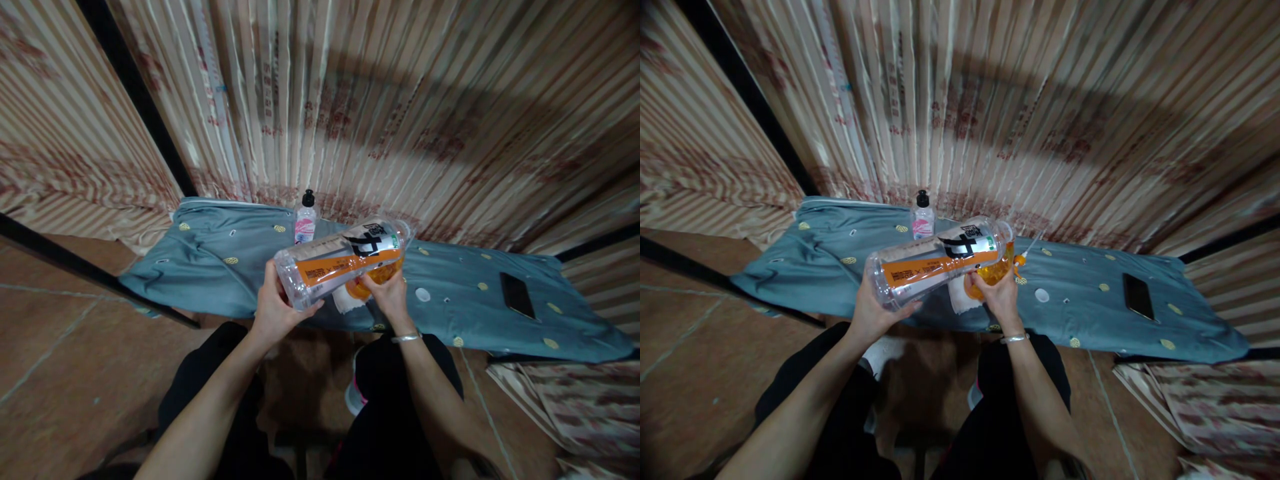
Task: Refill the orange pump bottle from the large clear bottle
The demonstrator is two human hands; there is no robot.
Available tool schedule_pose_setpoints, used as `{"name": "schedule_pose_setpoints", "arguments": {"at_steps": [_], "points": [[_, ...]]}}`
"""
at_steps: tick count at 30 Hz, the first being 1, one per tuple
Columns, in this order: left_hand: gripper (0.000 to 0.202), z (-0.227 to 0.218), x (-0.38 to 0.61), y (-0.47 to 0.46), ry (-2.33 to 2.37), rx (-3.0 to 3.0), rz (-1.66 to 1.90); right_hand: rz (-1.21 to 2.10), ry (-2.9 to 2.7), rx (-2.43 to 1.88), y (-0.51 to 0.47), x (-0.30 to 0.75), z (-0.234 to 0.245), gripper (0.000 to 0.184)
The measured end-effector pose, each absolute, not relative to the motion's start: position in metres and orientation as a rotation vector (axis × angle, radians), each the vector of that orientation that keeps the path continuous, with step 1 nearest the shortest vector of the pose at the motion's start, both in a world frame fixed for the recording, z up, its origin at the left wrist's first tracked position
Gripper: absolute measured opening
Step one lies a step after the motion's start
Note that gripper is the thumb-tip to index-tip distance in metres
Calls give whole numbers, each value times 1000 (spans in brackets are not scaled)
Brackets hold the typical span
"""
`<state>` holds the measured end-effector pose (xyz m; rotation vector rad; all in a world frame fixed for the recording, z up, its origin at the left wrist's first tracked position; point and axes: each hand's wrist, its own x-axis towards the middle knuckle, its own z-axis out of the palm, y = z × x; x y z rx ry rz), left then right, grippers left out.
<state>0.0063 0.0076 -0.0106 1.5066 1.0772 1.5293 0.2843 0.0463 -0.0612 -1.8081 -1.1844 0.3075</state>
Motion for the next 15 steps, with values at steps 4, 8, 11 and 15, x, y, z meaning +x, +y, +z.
{"name": "schedule_pose_setpoints", "arguments": {"at_steps": [4, 8, 11, 15], "points": [[81, -9, 6, 7, 1076, 1515, 1528, 307, -1191, -1799, 46, 285, -62, 107], [77, -8, 6, 7, 1054, 1514, 1521, 303, -1188, -1782, 46, 285, -62, 102], [78, -7, 6, 6, 1031, 1508, 1512, 316, -1184, -1790, 45, 284, -60, 101], [77, -5, 5, 6, 1050, 1526, 1505, 338, -1175, -1801, 44, 282, -57, 103]]}}
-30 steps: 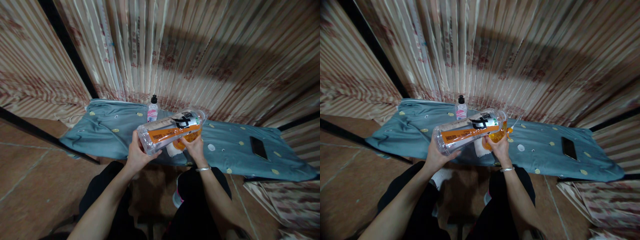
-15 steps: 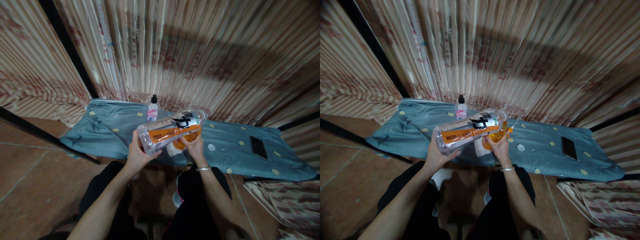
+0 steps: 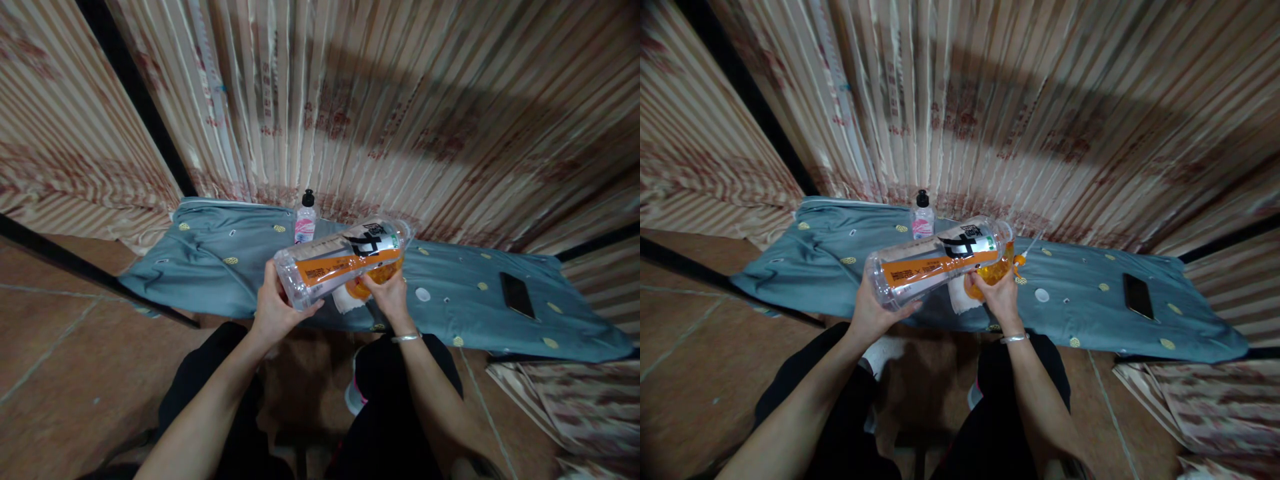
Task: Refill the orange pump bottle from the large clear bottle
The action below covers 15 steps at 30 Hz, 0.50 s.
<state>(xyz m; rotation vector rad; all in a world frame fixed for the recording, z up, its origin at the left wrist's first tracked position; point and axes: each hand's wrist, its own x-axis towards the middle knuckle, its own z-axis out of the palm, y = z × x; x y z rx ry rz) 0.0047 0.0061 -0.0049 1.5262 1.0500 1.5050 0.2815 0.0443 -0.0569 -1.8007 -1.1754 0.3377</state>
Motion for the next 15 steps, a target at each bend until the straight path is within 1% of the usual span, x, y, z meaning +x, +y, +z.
{"name": "schedule_pose_setpoints", "arguments": {"at_steps": [15], "points": [[82, -9, 6, 7, 1086, 1505, 1518, 268, -1196, -1791, 47, 287, -67, 103]]}}
